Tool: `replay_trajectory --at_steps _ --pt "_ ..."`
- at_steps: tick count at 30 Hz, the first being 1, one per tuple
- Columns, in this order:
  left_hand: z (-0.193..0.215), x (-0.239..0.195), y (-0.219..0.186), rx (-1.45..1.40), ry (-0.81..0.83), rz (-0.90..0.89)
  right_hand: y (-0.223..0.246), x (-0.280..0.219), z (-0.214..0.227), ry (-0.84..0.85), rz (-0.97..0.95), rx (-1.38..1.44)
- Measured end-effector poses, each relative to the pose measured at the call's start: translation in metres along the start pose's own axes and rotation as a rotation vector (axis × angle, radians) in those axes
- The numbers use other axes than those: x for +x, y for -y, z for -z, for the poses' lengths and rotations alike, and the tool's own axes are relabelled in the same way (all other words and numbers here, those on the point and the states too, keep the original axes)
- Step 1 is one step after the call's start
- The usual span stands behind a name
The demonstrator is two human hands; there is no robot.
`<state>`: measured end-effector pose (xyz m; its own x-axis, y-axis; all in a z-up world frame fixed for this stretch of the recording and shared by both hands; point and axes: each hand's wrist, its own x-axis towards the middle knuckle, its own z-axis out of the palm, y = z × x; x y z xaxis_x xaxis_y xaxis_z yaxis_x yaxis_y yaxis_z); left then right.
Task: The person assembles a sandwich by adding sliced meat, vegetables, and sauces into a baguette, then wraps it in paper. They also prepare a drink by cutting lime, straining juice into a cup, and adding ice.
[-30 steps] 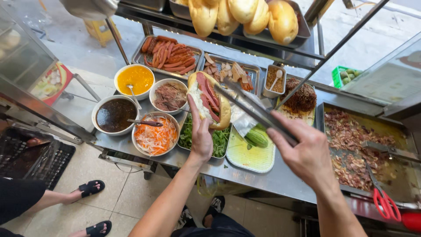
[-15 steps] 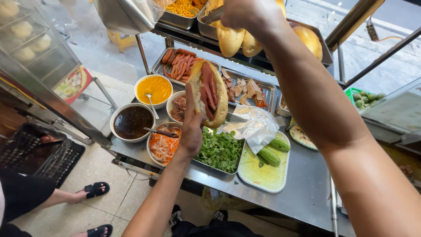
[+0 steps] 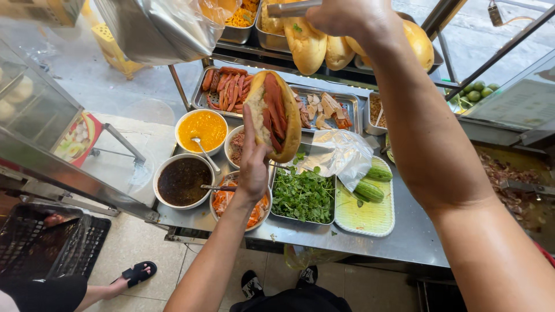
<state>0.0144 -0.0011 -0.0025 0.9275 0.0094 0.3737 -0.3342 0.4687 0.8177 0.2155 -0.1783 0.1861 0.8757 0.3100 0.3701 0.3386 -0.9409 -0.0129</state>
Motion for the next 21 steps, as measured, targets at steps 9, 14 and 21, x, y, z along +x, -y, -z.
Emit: replay_trajectory --at_steps 9,14,21 --pt "0.007 0.019 0.006 -0.202 -0.018 0.095 0.013 -0.038 0.009 -0.212 0.076 -0.076" --pt "0.011 0.02 0.014 -0.105 -0.021 0.027 0.011 -0.086 0.056 -0.129 -0.028 0.082" --pt "0.009 0.015 0.026 -0.084 -0.018 0.018 0.026 -0.187 0.078 0.177 -0.296 0.392"
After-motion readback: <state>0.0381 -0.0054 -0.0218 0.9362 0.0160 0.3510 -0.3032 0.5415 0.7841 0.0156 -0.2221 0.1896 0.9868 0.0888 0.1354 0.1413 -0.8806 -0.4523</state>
